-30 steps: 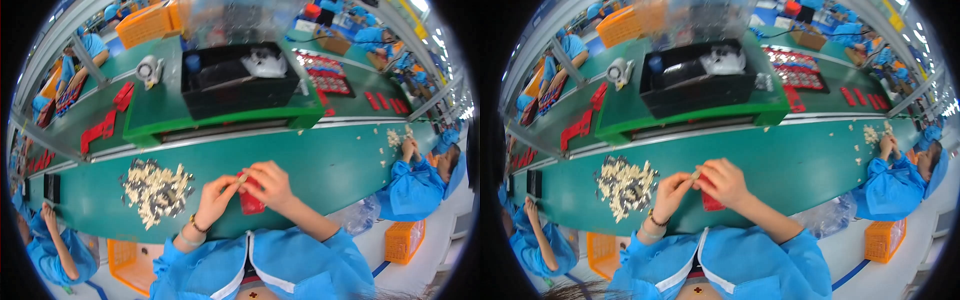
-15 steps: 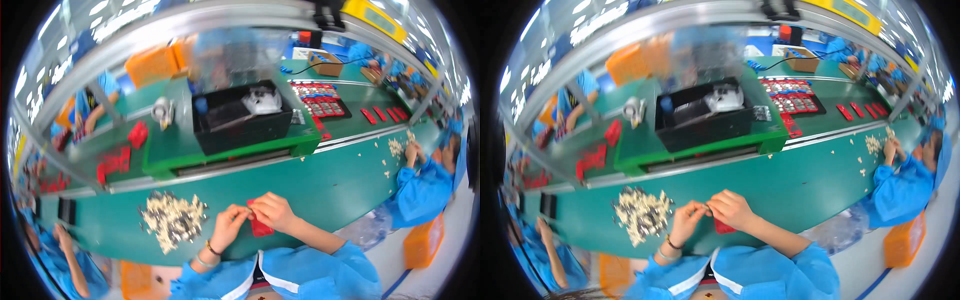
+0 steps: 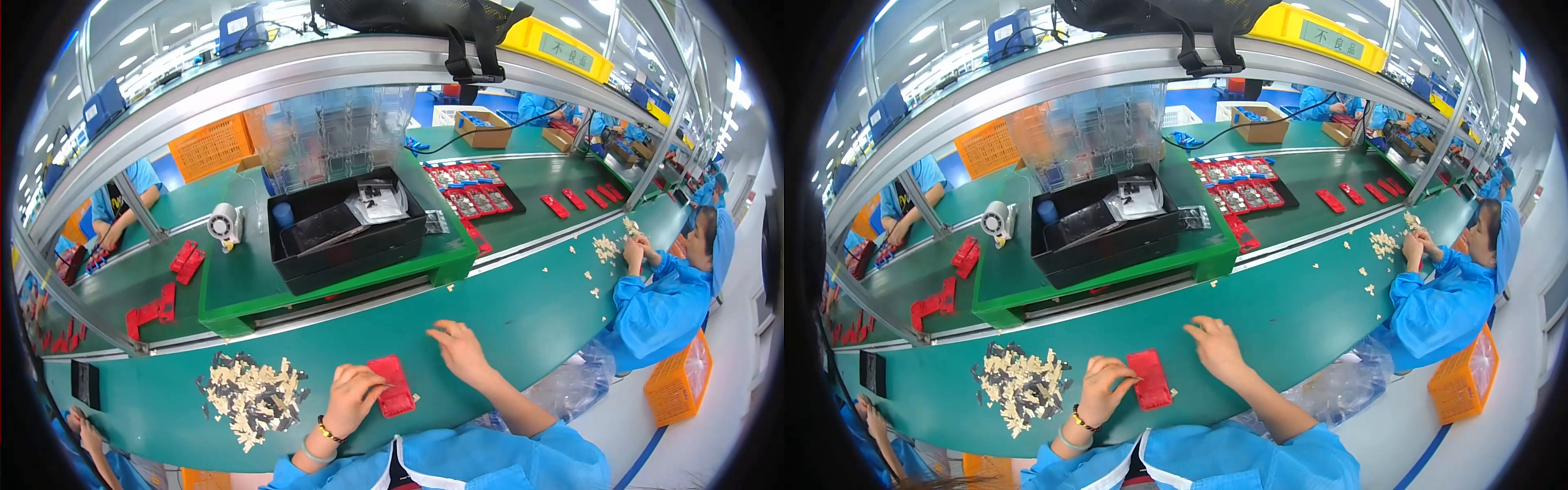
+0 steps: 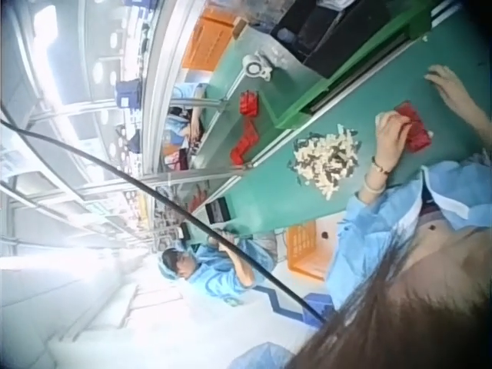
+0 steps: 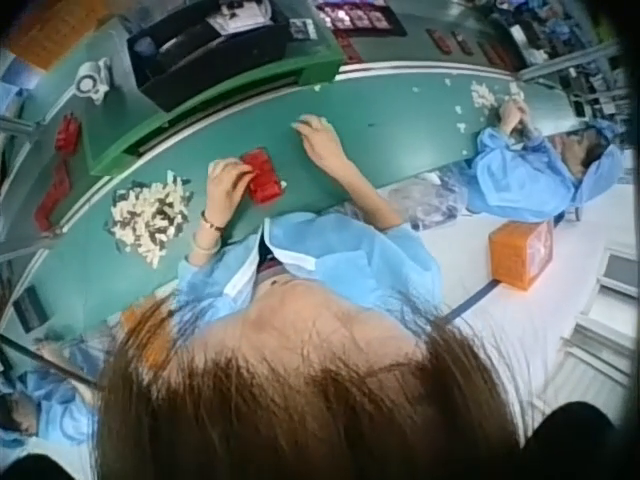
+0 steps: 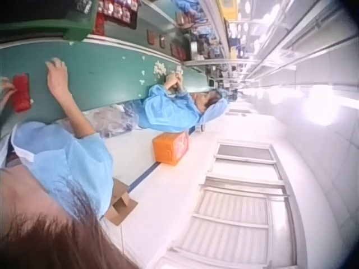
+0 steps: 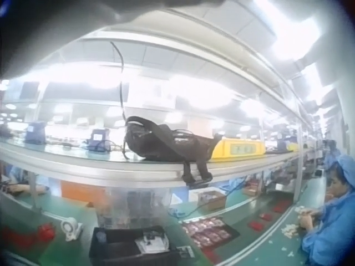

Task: The person assembles small electronic components into red plastic holders by hand on a production line.

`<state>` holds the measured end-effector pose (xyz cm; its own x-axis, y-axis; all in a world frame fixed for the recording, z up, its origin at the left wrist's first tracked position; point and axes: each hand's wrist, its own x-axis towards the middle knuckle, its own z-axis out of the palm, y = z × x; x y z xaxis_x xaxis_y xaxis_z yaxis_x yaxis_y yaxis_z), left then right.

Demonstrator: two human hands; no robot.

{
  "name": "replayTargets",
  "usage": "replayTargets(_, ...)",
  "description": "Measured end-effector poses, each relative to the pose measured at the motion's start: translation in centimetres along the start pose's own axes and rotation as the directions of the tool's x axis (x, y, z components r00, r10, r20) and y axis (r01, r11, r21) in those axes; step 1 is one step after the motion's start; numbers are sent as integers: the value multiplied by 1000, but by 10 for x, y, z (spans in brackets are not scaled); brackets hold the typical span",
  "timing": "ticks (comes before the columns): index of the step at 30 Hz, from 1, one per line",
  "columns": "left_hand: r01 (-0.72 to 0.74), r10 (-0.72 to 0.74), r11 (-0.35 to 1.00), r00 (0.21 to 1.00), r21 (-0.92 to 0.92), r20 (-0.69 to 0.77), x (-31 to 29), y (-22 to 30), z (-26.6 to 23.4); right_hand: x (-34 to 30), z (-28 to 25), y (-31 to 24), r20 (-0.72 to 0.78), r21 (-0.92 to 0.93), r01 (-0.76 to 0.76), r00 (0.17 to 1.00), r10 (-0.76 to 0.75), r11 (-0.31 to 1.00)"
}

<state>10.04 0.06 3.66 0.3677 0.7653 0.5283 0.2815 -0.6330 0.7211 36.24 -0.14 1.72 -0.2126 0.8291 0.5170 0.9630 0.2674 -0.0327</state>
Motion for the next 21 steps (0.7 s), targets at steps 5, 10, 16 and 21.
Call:
replayTargets(5, -386, 397, 844, 916, 372, 48, 9, -4, 9, 32, -27, -45, 357, 884, -229, 894, -272, 407)
replayTargets(10, -393, 409, 815, 911, 425, 59, 1, -9, 4, 39, -24, -56, 248, 828, -5, 900, -358, 561)
replayTargets(16, -478, 500, 760, 863, 440, 74, -4, -5, -1, 39, -21, -61, 259, 834, -6, 888, -380, 552)
replayTargets(21, -445, 479, 786, 877, 430, 33, -7, -8, -5, 43, -25, -71, 180, 848, 37, 918, -354, 529)
